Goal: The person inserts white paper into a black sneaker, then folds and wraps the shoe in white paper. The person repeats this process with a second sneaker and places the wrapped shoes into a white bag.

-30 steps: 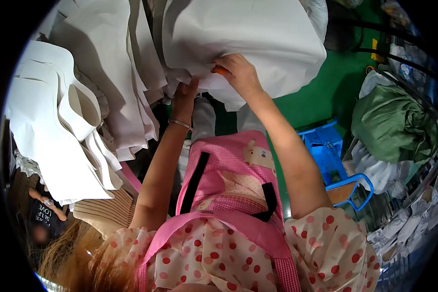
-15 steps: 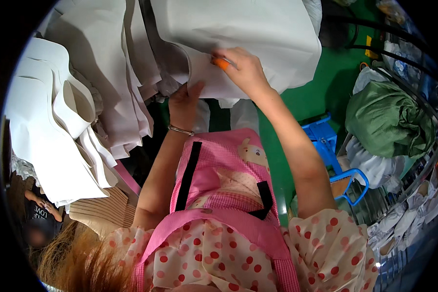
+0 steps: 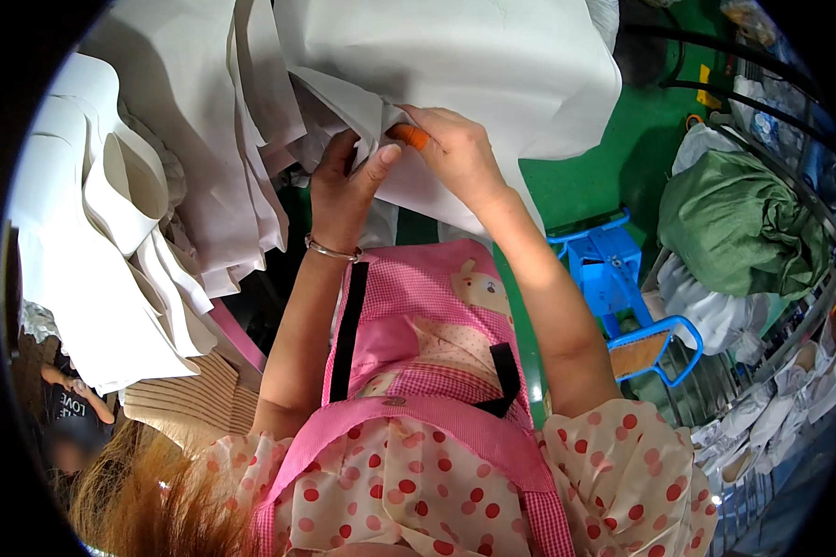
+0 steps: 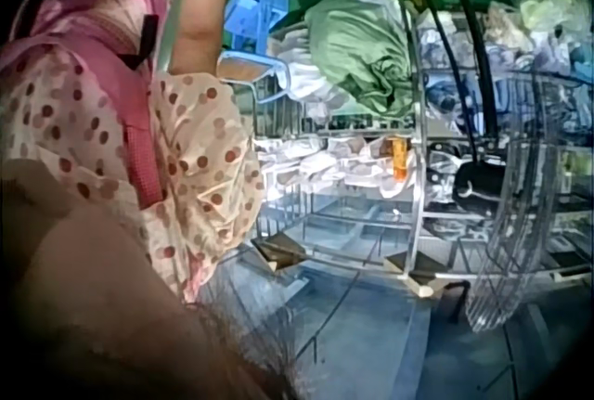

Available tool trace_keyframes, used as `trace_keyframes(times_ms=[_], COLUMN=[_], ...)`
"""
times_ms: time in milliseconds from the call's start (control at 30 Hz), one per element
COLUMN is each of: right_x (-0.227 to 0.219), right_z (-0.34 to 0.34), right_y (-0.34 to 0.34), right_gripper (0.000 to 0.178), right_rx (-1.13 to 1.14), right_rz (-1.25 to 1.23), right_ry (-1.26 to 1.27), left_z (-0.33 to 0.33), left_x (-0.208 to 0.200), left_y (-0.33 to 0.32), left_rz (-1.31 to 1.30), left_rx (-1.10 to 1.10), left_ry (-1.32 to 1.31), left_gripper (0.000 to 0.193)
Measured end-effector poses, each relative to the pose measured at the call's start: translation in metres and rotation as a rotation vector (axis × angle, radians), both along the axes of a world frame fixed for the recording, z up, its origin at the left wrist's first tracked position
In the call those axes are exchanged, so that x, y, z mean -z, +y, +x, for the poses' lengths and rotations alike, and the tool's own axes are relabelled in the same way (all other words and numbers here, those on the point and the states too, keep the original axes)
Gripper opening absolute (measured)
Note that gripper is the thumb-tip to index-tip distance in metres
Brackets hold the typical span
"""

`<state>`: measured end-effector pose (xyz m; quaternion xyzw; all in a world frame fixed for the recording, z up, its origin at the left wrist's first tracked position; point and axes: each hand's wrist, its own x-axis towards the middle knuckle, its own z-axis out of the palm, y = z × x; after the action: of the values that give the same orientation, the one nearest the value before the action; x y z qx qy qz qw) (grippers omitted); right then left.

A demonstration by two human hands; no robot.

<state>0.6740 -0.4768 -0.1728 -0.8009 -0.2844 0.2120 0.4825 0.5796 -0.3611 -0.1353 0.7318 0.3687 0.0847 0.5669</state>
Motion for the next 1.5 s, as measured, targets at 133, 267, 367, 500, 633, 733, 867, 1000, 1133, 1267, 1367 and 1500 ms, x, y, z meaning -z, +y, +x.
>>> trace_keyframes(times_ms=[133,267,367,500,633,733,867,1000,1133,1267,1367,1500], right_x=[-0.011,-0.007,-0.007,-0.004,-0.005,-0.001,0.001,0.0,0.001,-0.021,-0.027,-0.026], right_z=[0.005,0.003,0.002,0.002,-0.009,-0.01,-0.011,-0.009,-0.007,-0.015,-0.016,0.0], right_y=[0.0,-0.006,-0.008,-0.007,0.011,0.016,0.019,0.023,0.026,0.038,0.033,0.023], right_gripper=[0.027,0.027,0.025,0.023,0.022,0.021,0.018,0.013,0.009,0.011,0.013,0.015], right_rx=[-0.13,-0.154,-0.081,0.024,0.129,0.219,0.213,0.327,0.397,0.254,0.308,0.396], right_rz=[-0.086,-0.083,-0.044,0.032,-0.013,0.024,-0.093,-0.051,0.165,0.094,0.011,-0.079], right_ry=[-0.087,-0.102,-0.054,0.116,0.213,0.168,0.07,0.211,0.349,0.068,0.144,0.23], left_z=[0.002,0.002,0.001,0.004,0.008,0.01,0.012,0.006,0.006,0.008,0.012,0.013], left_x=[-0.014,-0.006,0.0,-0.008,0.002,-0.006,0.001,0.015,0.019,0.026,0.019,0.02], left_y=[0.009,0.016,0.019,0.029,0.017,0.017,0.013,0.017,0.023,0.013,0.015,0.026], left_rz=[-0.099,-0.172,-0.125,-0.22,-0.359,-0.458,-0.443,-0.346,-0.163,0.007,-0.118,0.077], left_rx=[-0.073,-0.129,-0.159,-0.103,-0.236,-0.278,-0.316,-0.301,-0.258,-0.202,-0.153,-0.088], left_ry=[0.095,0.05,0.075,0.171,-0.015,0.046,-0.042,-0.008,0.096,-0.072,-0.081,0.183], left_gripper=[0.029,0.029,0.03,0.03,0.031,0.029,0.026,0.024,0.021,0.023,0.027,0.031])
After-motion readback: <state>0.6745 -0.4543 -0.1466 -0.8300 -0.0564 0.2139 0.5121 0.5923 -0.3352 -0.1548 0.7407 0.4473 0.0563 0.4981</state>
